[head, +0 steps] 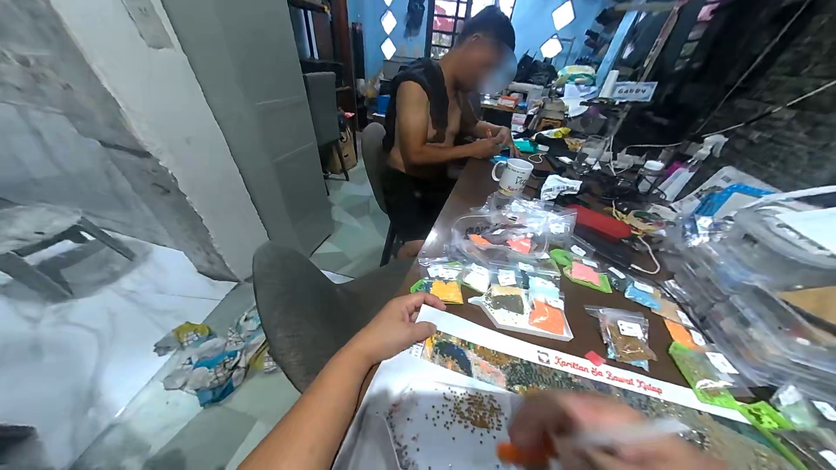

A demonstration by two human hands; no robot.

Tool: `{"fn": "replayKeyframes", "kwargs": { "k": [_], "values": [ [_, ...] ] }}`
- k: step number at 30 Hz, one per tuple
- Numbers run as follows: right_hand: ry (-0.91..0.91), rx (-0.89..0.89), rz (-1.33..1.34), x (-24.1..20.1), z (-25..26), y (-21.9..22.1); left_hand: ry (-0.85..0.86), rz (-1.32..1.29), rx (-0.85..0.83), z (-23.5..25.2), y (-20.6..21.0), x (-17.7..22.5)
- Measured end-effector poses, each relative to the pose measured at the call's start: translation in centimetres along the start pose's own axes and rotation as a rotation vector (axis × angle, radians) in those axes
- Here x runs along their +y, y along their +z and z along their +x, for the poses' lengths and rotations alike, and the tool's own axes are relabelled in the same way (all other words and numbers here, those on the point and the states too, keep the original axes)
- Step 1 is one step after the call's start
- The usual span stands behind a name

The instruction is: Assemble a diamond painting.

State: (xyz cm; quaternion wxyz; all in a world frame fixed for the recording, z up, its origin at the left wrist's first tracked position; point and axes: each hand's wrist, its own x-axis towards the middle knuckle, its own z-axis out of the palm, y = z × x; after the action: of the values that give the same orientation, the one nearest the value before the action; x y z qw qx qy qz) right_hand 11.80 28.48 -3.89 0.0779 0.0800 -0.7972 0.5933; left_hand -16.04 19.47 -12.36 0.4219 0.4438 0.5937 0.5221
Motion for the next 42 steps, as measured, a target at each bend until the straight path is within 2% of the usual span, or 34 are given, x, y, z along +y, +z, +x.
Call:
{"fn": "replayKeyframes", "kwargs": {
  "k": [3, 7, 10, 15, 22, 24, 27, 31, 42],
  "values": [
    [0.011, 0.159, -0.048, 4.7, 3.7, 0.7, -0.024, -0.002, 0.006, -0.1, 0.1, 0.3],
    [-0.150, 0.365, -0.269, 9.1, 5.9, 2.5, -0.023, 0.019, -0.011, 0.0, 0.0, 0.2],
    [-0.239, 0.466, -0.440, 10.9, 5.9, 3.2, -0.014, 0.055, -0.014, 0.0, 0.0, 0.2],
    [-0.295, 0.593, -0.465, 11.8, 5.5, 3.3, 0.023, 0.154, 0.029, 0.3, -0.1, 0.0],
    [-0.222, 0.646, -0.519, 11.9, 5.5, 3.6, 0.050, 0.359, 0.063, 0.5, -0.2, -0.2],
    [-0.218, 0.640, -0.505, 11.9, 5.5, 3.6, 0.048, 0.336, 0.016, 0.4, -0.6, -0.2],
    [-0.231, 0.634, -0.489, 11.9, 5.6, 3.7, 0.004, 0.273, -0.139, -0.1, -1.7, 0.3],
    [-0.249, 0.622, -0.475, 11.9, 5.6, 3.6, -0.062, 0.302, -0.266, -0.5, -2.6, 0.6],
    [-0.226, 0.590, -0.524, 11.9, 5.7, 3.6, -0.072, 0.410, -0.282, -0.3, -2.4, 0.5]
  ]
}}
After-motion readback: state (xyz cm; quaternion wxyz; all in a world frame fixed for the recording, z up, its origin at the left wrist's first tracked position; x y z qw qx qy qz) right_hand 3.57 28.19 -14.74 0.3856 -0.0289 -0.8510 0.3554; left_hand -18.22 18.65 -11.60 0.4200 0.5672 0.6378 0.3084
